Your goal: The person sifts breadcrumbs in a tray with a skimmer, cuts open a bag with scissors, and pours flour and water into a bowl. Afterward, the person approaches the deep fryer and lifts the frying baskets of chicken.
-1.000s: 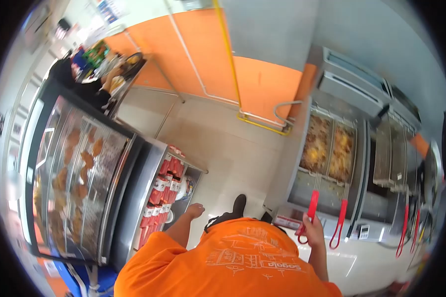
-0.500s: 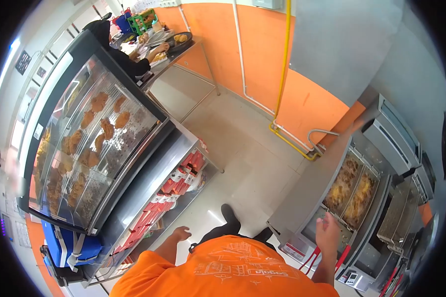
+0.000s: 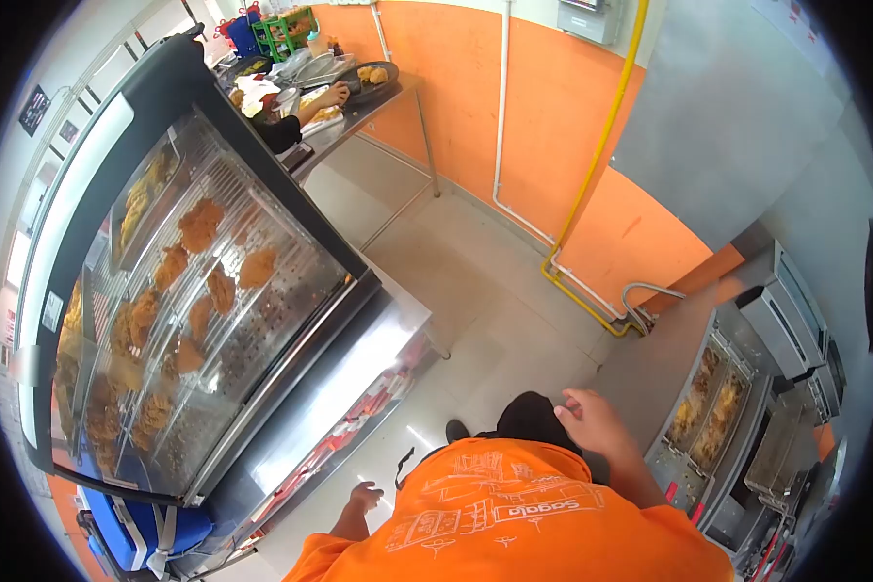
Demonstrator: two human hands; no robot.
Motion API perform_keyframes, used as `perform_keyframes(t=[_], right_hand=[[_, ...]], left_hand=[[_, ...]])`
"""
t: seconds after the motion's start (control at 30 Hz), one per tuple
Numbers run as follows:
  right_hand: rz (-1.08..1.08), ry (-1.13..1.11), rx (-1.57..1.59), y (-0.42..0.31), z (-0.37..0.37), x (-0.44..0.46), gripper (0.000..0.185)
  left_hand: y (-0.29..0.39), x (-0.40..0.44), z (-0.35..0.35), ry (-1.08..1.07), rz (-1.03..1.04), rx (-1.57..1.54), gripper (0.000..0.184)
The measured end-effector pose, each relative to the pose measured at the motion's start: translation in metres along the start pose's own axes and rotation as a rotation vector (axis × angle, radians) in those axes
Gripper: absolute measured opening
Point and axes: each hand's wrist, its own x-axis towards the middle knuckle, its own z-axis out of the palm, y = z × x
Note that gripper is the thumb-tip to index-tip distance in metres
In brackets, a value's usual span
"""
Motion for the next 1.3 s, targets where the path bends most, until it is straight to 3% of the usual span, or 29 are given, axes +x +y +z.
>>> perform_keyframes(t=[0.07, 0.13, 0.17, 0.2, 0.23, 0.3, 0.33, 0.37, 0.43, 0.5, 0.53, 0.57, 0.6, 0.67, 0.7, 0.77, 0.87, 0.9, 0.93, 1.0, 1.1, 1.17, 1.3], right_hand=[[0.074, -0.076, 0.054, 0.003, -0.008, 0.034, 0.043], [0.076, -0.064, 0.016, 0.044, -0.002, 0.083, 0.041], [0.083, -0.048, -0.023, 0.073, 0.005, 0.111, 0.039], [0.07, -0.065, -0.099, 0.107, 0.012, 0.141, 0.035], [0.055, -0.081, -0.175, 0.142, 0.019, 0.17, 0.032], [-0.099, -0.361, -0.771, 0.276, 0.06, 0.248, 0.029], [0.045, -0.397, -0.675, 0.279, 0.048, 0.264, 0.029], [0.19, -0.416, -0.585, 0.282, 0.036, 0.28, 0.028], [0.854, -0.487, -0.204, 0.3, 0.018, 0.29, 0.029], [0.761, -0.63, -0.36, 0.354, 0.013, 0.351, 0.03], [0.68, -0.735, -0.512, 0.382, 0.017, 0.394, 0.032], [0.352, -0.652, -0.658, 0.399, 0.025, 0.439, 0.031], [0.036, -0.509, -0.85, 0.376, 0.018, 0.472, 0.03], [-0.11, -0.414, -0.684, 0.297, -0.014, 0.533, 0.036], [-0.1, -0.256, -0.496, 0.262, -0.02, 0.557, 0.033], [0.046, -0.202, -0.273, 0.246, 0.002, 0.638, 0.03], [-0.185, -0.084, -0.093, 0.168, -0.002, 0.683, 0.026], [-0.203, -0.053, -0.011, 0.14, -0.005, 0.687, 0.024], [-0.211, -0.055, -0.009, 0.119, -0.006, 0.689, 0.024], [-0.076, -0.257, 0.297, 0.095, -0.007, 0.69, 0.024], [-0.198, -0.291, 0.125, 0.12, 0.005, 0.692, 0.027], [-0.355, -0.212, -0.232, 0.173, 0.021, 0.696, 0.028], [0.004, -0.651, -0.539, 0.287, 0.031, 0.689, 0.026]], left_hand=[[0.004, 0.002, -0.004, -0.038, 0.076, 0.103, 0.061], [0.023, 0.011, -0.013, -0.289, -0.207, -0.68, 0.056], [0.041, 0.01, -0.012, -0.285, -0.04, -0.186, 0.053], [0.064, 0.004, -0.009, -0.201, 0.155, 0.74, 0.05], [0.086, -0.001, -0.007, -0.068, 0.248, 1.246, 0.047], [0.117, -0.018, 0.002, 0.065, 0.189, 0.721, 0.044], [0.135, -0.021, 0.005, 0.19, 0.153, 0.213, 0.04], [0.147, -0.031, 0.013, 0.207, 0.119, 0.194, 0.04], [0.183, -0.046, 0.034, 0.377, 0.116, -0.173, 0.041], [0.28, -0.1, 0.051, 0.483, -0.056, -0.412, 0.042], [0.298, -0.104, 0.057, 0.496, -0.086, -0.36, 0.042], [0.305, -0.101, 0.065, 0.533, -0.051, -0.355, 0.041], [0.325, -0.109, 0.072, 0.552, -0.048, -0.398, 0.041], [0.351, -0.117, 0.089, 0.583, -0.081, -0.471, 0.04], [0.356, -0.114, 0.098, 0.587, -0.094, -0.49, 0.04], [0.366, -0.115, 0.12, 0.65, -0.135, -0.585, 0.039], [0.381, -0.128, 0.159, 0.691, -0.127, -0.462, 0.03], [0.323, -0.092, 0.172, 0.53, -0.005, 0.09, 0.023], [0.34, -0.108, 0.182, 0.486, -0.022, 0.049, 0.023], [0.291, -0.069, 0.212, 0.45, -0.085, 0.031, 0.024], [0.285, -0.069, 0.233, 0.397, -0.224, -0.093, 0.026], [0.299, -0.083, 0.23, 0.484, -0.261, -0.211, 0.026], [0.379, -0.14, 0.206, 0.646, -0.353, -0.607, 0.035]])
